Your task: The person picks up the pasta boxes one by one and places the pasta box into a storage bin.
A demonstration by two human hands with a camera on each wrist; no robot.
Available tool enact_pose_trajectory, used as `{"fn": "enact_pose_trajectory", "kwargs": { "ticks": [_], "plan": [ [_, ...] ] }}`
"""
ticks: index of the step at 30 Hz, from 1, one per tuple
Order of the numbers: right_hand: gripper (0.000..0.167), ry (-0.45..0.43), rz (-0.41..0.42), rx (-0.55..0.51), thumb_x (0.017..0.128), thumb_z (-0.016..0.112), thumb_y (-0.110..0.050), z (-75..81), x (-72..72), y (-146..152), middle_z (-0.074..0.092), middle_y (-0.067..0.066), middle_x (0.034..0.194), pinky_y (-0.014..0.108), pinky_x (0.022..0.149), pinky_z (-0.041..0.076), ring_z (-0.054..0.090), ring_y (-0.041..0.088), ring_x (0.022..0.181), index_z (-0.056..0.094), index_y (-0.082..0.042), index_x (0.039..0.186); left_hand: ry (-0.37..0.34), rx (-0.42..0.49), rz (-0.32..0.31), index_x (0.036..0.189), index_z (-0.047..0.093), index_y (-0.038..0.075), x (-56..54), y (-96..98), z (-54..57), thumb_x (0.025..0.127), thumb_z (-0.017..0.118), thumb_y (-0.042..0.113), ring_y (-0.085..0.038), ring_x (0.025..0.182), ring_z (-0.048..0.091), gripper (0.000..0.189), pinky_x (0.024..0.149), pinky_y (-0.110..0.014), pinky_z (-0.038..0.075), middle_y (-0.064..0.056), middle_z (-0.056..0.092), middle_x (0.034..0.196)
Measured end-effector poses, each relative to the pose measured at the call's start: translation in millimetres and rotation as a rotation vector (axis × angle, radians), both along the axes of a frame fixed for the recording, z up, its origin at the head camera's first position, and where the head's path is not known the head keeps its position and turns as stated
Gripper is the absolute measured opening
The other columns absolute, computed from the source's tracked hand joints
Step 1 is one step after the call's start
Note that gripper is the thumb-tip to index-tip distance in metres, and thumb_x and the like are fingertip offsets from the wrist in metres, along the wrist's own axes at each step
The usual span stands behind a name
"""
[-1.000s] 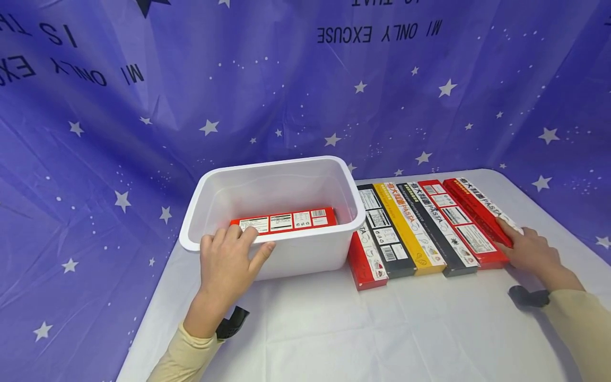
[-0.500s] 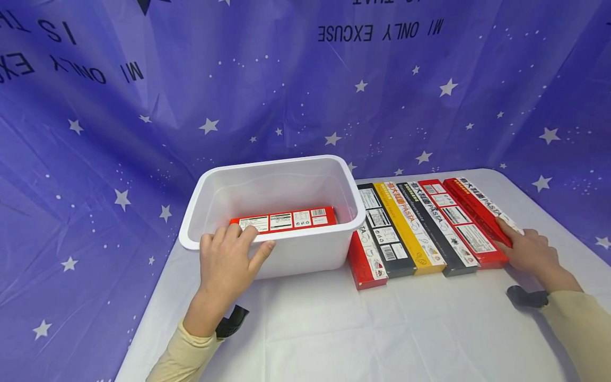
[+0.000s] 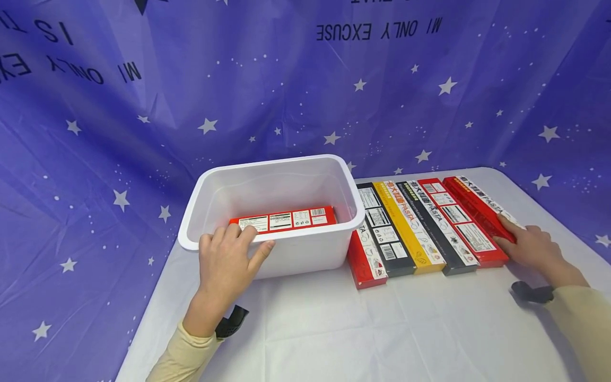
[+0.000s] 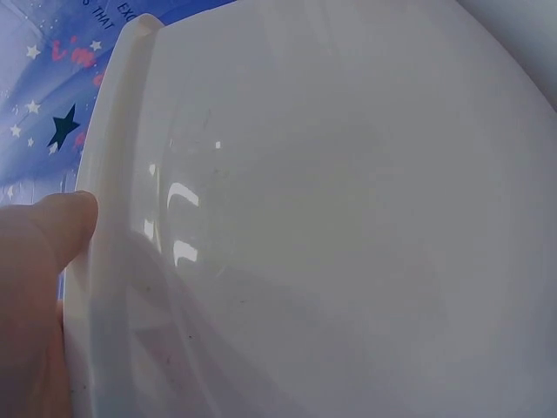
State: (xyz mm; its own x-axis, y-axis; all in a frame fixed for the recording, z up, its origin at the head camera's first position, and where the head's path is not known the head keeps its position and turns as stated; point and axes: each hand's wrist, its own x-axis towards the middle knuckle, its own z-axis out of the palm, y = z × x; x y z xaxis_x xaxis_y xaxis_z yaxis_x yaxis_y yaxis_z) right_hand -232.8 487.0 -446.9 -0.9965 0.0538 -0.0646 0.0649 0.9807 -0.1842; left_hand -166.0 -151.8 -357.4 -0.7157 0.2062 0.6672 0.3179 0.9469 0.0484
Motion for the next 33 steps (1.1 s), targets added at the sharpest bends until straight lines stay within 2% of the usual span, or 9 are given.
{"fn": "enact_pose_trajectory", "kwargs": {
  "ticks": [9, 18, 21, 26, 28, 33],
  "plan": [
    [0.087, 0.014, 0.027, 0.024, 0.099, 0.058, -0.046, 24.7, -6.7, -1, 0.039, 0.05, 0.117, 0.059, 0.062, 0.051, 0.047, 0.06, 0.095, 0.01, -0.004, 0.159, -0.022, 0.005, 0.002, 0.091, 0.064, 0.008, 0.0, 0.3, 0.0, 0.088, 0.07, 0.05, -0.035, 0.072, 0.053, 0.042, 0.068, -0.046, 0.035, -0.013, 0.059, 0.079],
    [0.08, 0.074, 0.128, 0.062, 0.101, 0.057, -0.041, 59.5, -16.6, -13, 0.051, 0.042, 0.109, 0.042, 0.057, 0.045, 0.052, 0.043, 0.082, 0.016, -0.004, 0.159, -0.025, 0.007, 0.005, 0.09, 0.063, 0.008, 0.2, -0.3, 0.1, 0.088, 0.07, 0.05, -0.035, 0.072, 0.053, 0.042, 0.068, -0.046, 0.035, -0.013, 0.059, 0.079],
    [0.077, 0.113, 0.168, 0.058, 0.101, 0.058, -0.039, 70.0, -19.0, -23, 0.054, 0.039, 0.109, 0.046, 0.059, 0.046, 0.054, 0.044, 0.086, 0.021, -0.004, 0.159, -0.021, 0.005, 0.003, 0.089, 0.063, 0.008, 0.4, -0.5, 0.4, 0.088, 0.07, 0.05, -0.035, 0.072, 0.053, 0.042, 0.068, -0.046, 0.035, -0.013, 0.058, 0.078],
    [0.075, 0.126, 0.213, 0.044, 0.102, 0.058, -0.039, 89.6, -25.5, -43, 0.053, 0.042, 0.12, 0.061, 0.071, 0.049, 0.053, 0.051, 0.101, 0.023, -0.006, 0.159, -0.019, 0.005, 0.006, 0.088, 0.062, 0.008, 0.4, -0.8, 0.4, 0.088, 0.069, 0.05, -0.035, 0.072, 0.053, 0.042, 0.068, -0.046, 0.036, -0.013, 0.058, 0.078],
    [0.075, 0.111, 0.229, 0.041, 0.102, 0.058, -0.039, 98.0, -28.2, -51, 0.052, 0.042, 0.122, 0.061, 0.074, 0.049, 0.053, 0.051, 0.104, 0.022, -0.007, 0.16, -0.017, 0.005, 0.006, 0.088, 0.062, 0.008, 0.3, -0.9, 0.1, 0.088, 0.069, 0.05, -0.035, 0.071, 0.053, 0.043, 0.068, -0.046, 0.036, -0.013, 0.058, 0.078],
    [0.073, 0.091, 0.275, 0.035, 0.101, 0.06, -0.036, 120.0, -33.9, -75, 0.051, 0.038, 0.127, 0.05, 0.073, 0.049, 0.051, 0.048, 0.107, 0.026, -0.006, 0.159, -0.018, 0.007, 0.004, 0.088, 0.062, 0.009, 0.3, -0.2, -0.1, 0.088, 0.069, 0.051, -0.035, 0.071, 0.052, 0.043, 0.067, -0.046, 0.035, -0.013, 0.058, 0.077]
  ]
}}
